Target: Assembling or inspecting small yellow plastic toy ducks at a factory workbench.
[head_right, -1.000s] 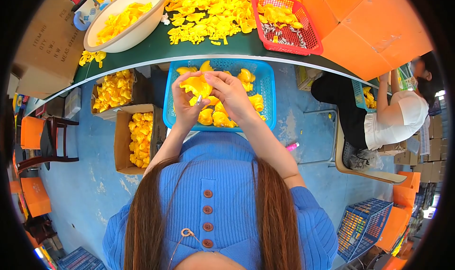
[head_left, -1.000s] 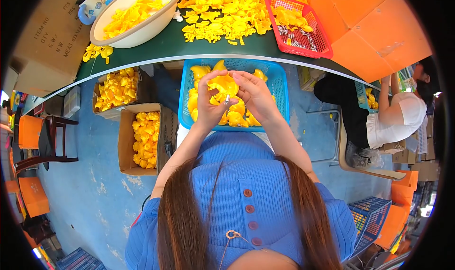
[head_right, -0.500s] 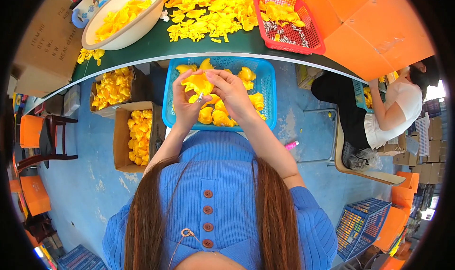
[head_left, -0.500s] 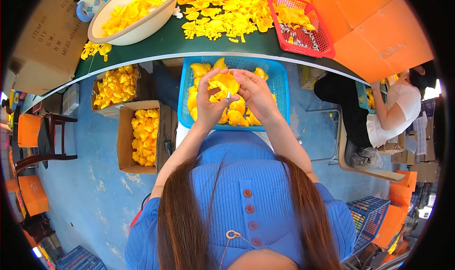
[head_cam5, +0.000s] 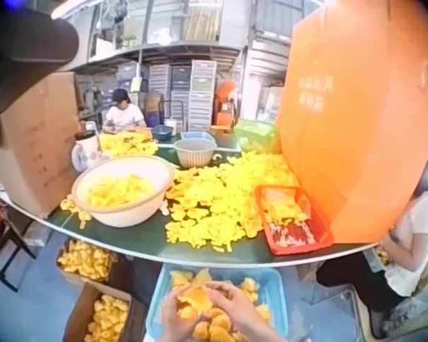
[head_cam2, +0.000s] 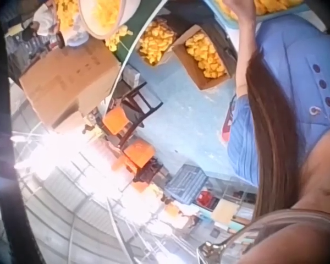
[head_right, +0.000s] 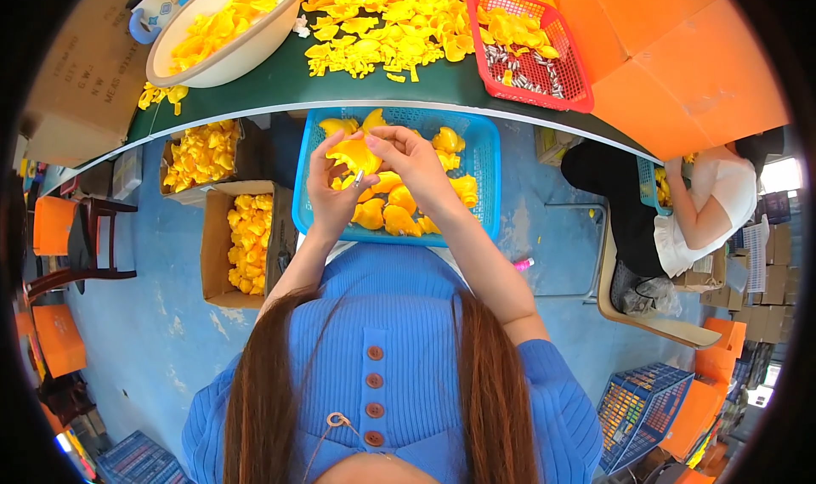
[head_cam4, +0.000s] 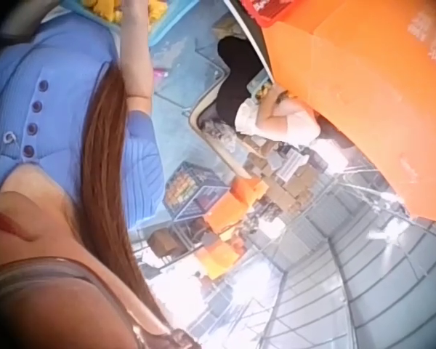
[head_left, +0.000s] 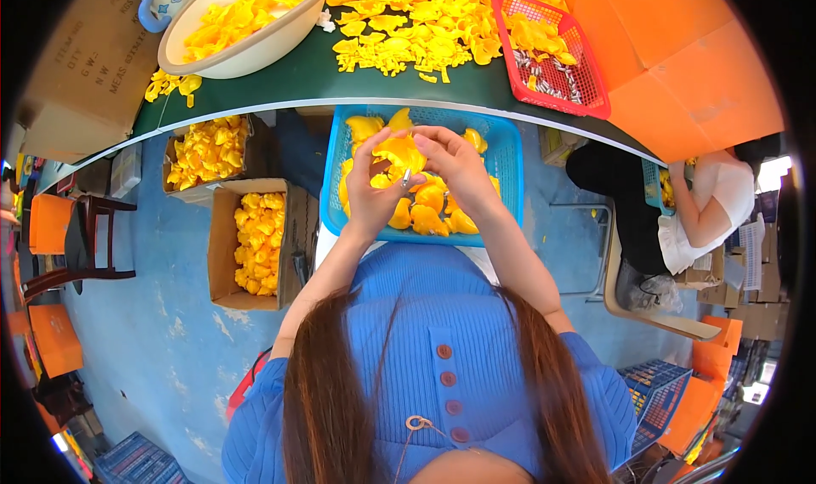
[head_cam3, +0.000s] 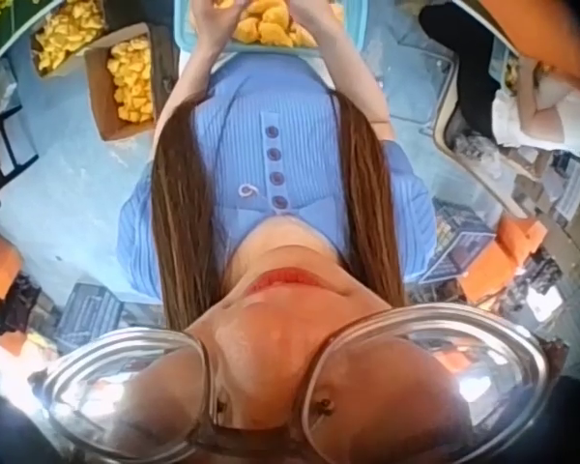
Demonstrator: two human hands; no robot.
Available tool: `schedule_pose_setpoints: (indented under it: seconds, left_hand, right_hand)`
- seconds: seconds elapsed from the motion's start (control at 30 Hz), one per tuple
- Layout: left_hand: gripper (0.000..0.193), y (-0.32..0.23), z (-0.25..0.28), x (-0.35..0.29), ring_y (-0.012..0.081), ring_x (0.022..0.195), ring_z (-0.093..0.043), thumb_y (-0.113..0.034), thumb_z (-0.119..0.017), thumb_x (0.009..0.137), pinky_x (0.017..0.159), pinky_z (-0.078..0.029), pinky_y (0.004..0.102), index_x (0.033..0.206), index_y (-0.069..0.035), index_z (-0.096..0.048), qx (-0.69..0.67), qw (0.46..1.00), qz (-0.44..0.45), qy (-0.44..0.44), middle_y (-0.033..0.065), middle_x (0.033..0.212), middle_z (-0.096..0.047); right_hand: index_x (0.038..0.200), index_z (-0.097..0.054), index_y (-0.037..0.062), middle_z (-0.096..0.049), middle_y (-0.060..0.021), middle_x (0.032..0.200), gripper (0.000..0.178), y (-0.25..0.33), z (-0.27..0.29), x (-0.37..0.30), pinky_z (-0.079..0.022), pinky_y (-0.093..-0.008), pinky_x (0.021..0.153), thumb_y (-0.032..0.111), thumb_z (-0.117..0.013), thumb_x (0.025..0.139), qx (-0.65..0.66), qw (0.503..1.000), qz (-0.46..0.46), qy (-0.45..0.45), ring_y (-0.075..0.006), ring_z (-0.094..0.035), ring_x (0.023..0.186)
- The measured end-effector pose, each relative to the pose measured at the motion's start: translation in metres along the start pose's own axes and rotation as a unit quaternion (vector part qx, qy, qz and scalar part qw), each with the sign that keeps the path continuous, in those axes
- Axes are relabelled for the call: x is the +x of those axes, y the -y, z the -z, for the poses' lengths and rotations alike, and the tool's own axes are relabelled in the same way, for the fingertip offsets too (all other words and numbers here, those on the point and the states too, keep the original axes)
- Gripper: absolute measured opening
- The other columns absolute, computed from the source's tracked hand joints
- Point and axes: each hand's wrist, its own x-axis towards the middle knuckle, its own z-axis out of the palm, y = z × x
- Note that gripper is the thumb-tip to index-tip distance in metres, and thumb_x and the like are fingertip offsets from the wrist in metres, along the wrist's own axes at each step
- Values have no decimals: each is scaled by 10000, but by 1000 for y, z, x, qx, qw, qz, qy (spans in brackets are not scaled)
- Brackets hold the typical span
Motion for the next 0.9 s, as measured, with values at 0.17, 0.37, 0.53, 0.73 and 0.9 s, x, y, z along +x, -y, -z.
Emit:
schedule_pose_setpoints:
  seconds: [0.17,0.37,0.53,0.73,0.9]
  left_hand:
    - [681,2,5,5,174,995,-597,-125,-784,691,833,-497,268,1251,-28,-409,-48,997,53,-13,121,1159,-570]
    - [658,13,5,5,171,1000,-590,-115,-779,692,809,-497,272,1244,-50,-426,-49,995,89,22,101,1146,-585]
    - [691,6,8,8,152,985,-581,-154,-802,662,796,-477,259,1244,-67,-440,10,992,102,73,74,1155,-584]
    - [715,8,13,11,164,1003,-586,-222,-805,651,791,-481,265,1246,-63,-443,-28,988,127,86,73,1114,-614]
    - [689,11,18,15,171,1013,-590,-186,-805,648,786,-485,272,1230,-68,-455,-41,987,128,88,68,1113,-614]
  right_hand:
    - [1075,-576,-39,-642,-127,877,434,14,3,24,-478,-256,705,305,-652,823,-377,915,133,-59,-156,-621,779]
    - [1077,-589,-33,-642,-69,929,342,51,-13,66,-461,-240,752,217,-635,847,-360,910,199,-44,-101,-589,838]
    - [1041,-618,-6,-644,-73,918,284,77,-45,100,-459,-242,768,193,-629,839,-397,875,278,-10,-116,-601,844]
    - [989,-647,15,-655,-81,925,235,98,-100,191,-480,-256,760,187,-627,828,-397,826,400,23,-138,-616,841]
    - [948,-674,28,-672,-104,899,253,91,-165,274,-479,-292,792,233,-624,810,-527,770,330,146,-182,-629,862]
